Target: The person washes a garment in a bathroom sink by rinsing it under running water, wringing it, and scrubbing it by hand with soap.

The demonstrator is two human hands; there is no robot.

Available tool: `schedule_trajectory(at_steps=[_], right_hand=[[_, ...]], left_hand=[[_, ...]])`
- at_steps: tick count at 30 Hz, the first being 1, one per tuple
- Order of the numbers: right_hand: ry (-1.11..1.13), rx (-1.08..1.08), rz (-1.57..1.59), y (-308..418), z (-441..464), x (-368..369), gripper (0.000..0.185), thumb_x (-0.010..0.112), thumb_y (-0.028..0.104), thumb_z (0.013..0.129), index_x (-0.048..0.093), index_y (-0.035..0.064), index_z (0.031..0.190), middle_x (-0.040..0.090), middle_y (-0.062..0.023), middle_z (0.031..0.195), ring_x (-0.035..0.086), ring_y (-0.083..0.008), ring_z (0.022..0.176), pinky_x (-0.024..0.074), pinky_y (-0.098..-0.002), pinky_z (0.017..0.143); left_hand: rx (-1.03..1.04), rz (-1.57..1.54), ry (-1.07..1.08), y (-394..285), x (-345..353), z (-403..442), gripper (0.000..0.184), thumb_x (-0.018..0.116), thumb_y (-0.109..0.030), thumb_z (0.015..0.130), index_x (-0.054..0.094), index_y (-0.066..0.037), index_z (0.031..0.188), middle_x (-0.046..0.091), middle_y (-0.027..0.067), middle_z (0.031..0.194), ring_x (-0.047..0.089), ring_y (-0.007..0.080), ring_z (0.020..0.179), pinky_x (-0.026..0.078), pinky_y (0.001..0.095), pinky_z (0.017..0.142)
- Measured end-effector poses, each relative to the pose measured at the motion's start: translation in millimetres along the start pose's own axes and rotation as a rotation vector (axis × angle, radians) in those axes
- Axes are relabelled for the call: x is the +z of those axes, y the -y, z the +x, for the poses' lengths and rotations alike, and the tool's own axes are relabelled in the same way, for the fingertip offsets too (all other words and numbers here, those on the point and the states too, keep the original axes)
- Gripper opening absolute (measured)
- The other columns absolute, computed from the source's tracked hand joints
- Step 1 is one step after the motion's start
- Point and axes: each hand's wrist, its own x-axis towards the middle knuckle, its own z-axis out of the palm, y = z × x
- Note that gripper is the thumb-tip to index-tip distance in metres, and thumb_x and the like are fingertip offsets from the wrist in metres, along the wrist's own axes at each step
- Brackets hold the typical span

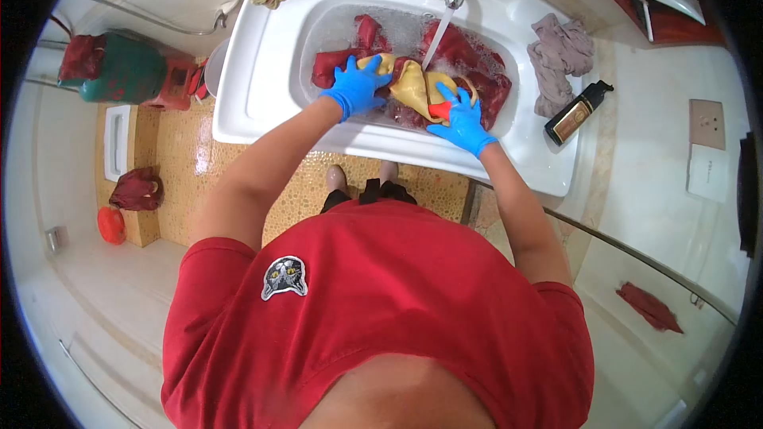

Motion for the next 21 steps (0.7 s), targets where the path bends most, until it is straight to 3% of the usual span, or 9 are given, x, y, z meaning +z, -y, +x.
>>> schedule_trajectory(at_steps=[3, 4, 7, 8, 10, 12, 14, 16, 21], right_hand=[[0.072, 0.046, -0.066, -12.6, 16.7, 13.9, 0.058, 0.068, 0.051, 0.068, 0.064, 0.0107, 0.109, 0.030, -0.0075, 0.145, 0.024, -0.0409, 0.129, 0.0199, -0.0635, 0.099], [0.106, 0.068, -0.126, -18.9, 22.4, 19.3, 0.056, 0.068, 0.050, 0.069, 0.064, 0.0101, 0.108, 0.031, -0.0088, 0.144, 0.024, -0.0411, 0.129, 0.0201, -0.0639, 0.098], [0.082, 0.107, -0.107, -32.2, 34.7, 20.5, 0.049, 0.066, 0.046, 0.072, 0.065, 0.0071, 0.102, 0.045, -0.0147, 0.133, 0.039, -0.0388, 0.121, 0.0274, -0.0613, 0.097], [0.185, 0.136, -0.056, -38.3, 41.6, 23.9, 0.047, 0.065, 0.043, 0.073, 0.065, 0.0061, 0.102, 0.049, -0.0165, 0.127, 0.045, -0.0383, 0.115, 0.0307, -0.0586, 0.096], [0.391, 0.194, 0.044, -55.6, 56.9, 38.0, 0.044, 0.064, 0.038, 0.074, 0.065, 0.0041, 0.102, 0.058, -0.0201, 0.114, 0.055, -0.0374, 0.103, 0.0375, -0.0531, 0.093], [0.337, 0.145, 0.005, -60.8, 61.6, 42.9, 0.040, 0.063, 0.034, 0.075, 0.064, 0.0032, 0.102, 0.062, -0.0214, 0.103, 0.059, -0.0369, 0.094, 0.0421, -0.0475, 0.090], [0.191, -0.048, -0.141, -90.7, 66.5, 80.5, 0.029, 0.058, 0.021, 0.076, 0.065, -0.0007, 0.094, 0.063, -0.0239, 0.093, 0.062, -0.0365, 0.084, 0.0476, -0.0451, 0.079], [0.226, 0.070, -0.129, -58.6, 62.4, 32.4, 0.027, 0.057, 0.018, 0.076, 0.065, -0.0008, 0.093, 0.063, -0.0243, 0.094, 0.062, -0.0369, 0.084, 0.0480, -0.0452, 0.078], [0.096, 0.128, -0.211, -31.0, 55.0, 13.5, 0.032, 0.056, 0.018, 0.074, 0.064, 0.0019, 0.100, 0.062, -0.0241, 0.102, 0.061, -0.0373, 0.094, 0.0465, -0.0434, 0.085]], left_hand=[[0.030, -0.082, 0.121, 7.1, 12.4, 16.8, 0.056, 0.060, -0.045, 0.079, 0.042, -0.035, 0.132, 0.028, 0.0122, 0.145, 0.031, 0.0535, 0.122, 0.032, 0.0603, 0.098], [0.041, -0.101, 0.117, 9.6, 14.5, 19.5, 0.056, 0.061, -0.039, 0.080, 0.043, -0.028, 0.132, 0.032, 0.0166, 0.142, 0.036, 0.0488, 0.121, 0.036, 0.0489, 0.100], [0.253, -0.241, 0.015, 33.0, 52.2, 39.8, 0.054, 0.061, -0.031, 0.081, 0.045, -0.018, 0.131, 0.042, 0.0212, 0.133, 0.045, 0.0425, 0.116, 0.039, 0.0436, 0.097], [0.242, -0.265, 0.013, 32.3, 51.3, 40.6, 0.050, 0.060, -0.023, 0.081, 0.048, -0.010, 0.127, 0.049, 0.0239, 0.124, 0.050, 0.0392, 0.111, 0.041, 0.0402, 0.095], [0.281, -0.256, -0.040, 33.6, 66.5, 50.3, 0.044, 0.058, -0.018, 0.079, 0.051, -0.009, 0.122, 0.051, 0.0244, 0.121, 0.051, 0.0393, 0.110, 0.041, 0.0409, 0.094], [0.255, -0.272, -0.067, 22.8, 63.5, 48.7, 0.033, 0.057, -0.008, 0.074, 0.058, -0.006, 0.107, 0.057, 0.0242, 0.111, 0.056, 0.0390, 0.102, 0.045, 0.0426, 0.088], [0.216, -0.119, 0.039, 19.4, 67.0, 60.3, 0.030, 0.059, -0.008, 0.071, 0.061, -0.006, 0.101, 0.060, 0.0233, 0.104, 0.058, 0.0386, 0.096, 0.047, 0.0434, 0.084], [0.182, -0.031, -0.010, 24.2, 85.6, 70.4, 0.027, 0.060, -0.010, 0.069, 0.064, -0.006, 0.095, 0.063, 0.0215, 0.093, 0.062, 0.0379, 0.087, 0.049, 0.0441, 0.079], [0.159, -0.249, 0.085, 16.9, 28.6, 39.0, 0.037, 0.065, -0.029, 0.074, 0.063, -0.005, 0.102, 0.063, 0.0230, 0.098, 0.061, 0.0376, 0.092, 0.048, 0.0411, 0.083]])
